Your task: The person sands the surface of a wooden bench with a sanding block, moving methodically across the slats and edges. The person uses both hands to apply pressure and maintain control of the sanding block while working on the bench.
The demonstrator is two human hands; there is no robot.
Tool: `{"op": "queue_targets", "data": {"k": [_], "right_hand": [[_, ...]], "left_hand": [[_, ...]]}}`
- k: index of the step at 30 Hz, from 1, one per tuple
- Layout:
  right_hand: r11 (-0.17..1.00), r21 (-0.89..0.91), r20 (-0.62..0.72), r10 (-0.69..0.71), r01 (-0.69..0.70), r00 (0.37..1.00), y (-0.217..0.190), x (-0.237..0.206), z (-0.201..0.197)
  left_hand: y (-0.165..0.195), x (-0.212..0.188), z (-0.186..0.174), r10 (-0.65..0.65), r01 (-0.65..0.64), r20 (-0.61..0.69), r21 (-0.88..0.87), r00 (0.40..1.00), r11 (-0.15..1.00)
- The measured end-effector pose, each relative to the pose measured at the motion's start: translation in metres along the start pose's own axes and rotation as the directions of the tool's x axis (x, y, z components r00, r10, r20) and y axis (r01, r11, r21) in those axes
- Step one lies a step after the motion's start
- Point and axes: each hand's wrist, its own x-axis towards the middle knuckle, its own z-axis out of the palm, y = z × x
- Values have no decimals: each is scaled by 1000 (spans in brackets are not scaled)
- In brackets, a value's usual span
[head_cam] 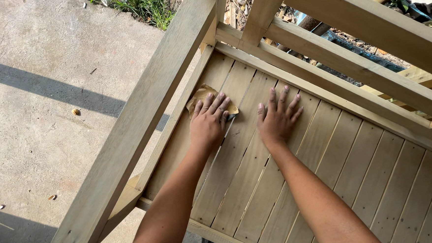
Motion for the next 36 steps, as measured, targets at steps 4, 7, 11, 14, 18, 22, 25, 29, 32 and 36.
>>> {"op": "queue_targets", "data": {"k": [4,7,11,14,18,22,25,29,32,36], "right_hand": [[1000,-10,-4,-7,7,1000,-1,-1,0],[1000,0,7,0,0,1000,0,-3,-1],[1000,-16,26,11,-11,1000,1,-2,-2],[1000,-13,13,-2,2,1000,1,-1,-1],[1000,-23,36,17,-16,999,0,-2,-2],[1000,-5,26,-1,1,1000,-2,-4,-7],[1000,-5,34,-4,4,999,-4,-4,-9],[1000,-23,32,0,0,999,-5,-2,-9],[1000,-18,27,-6,6,1000,-2,-4,-7],[1000,-19,20,-13,13,1000,1,-6,-6]], "left_hand": [[2,17,1,-21,21,44,-7,999,1000],[5,43,4,-43,42,-20,-53,999,998],[6,33,5,-21,18,-69,-42,997,999],[2,17,1,9,-12,-56,-51,998,999],[-1,36,3,-64,63,-2,-200,998,978],[-1,52,8,-75,55,-69,-250,995,967],[-4,35,9,-13,5,-69,-122,998,992],[-9,24,7,-22,12,-56,-173,998,985],[-6,48,11,-58,42,-70,-212,996,976],[8,63,12,-98,72,-101,-234,990,970]]}}
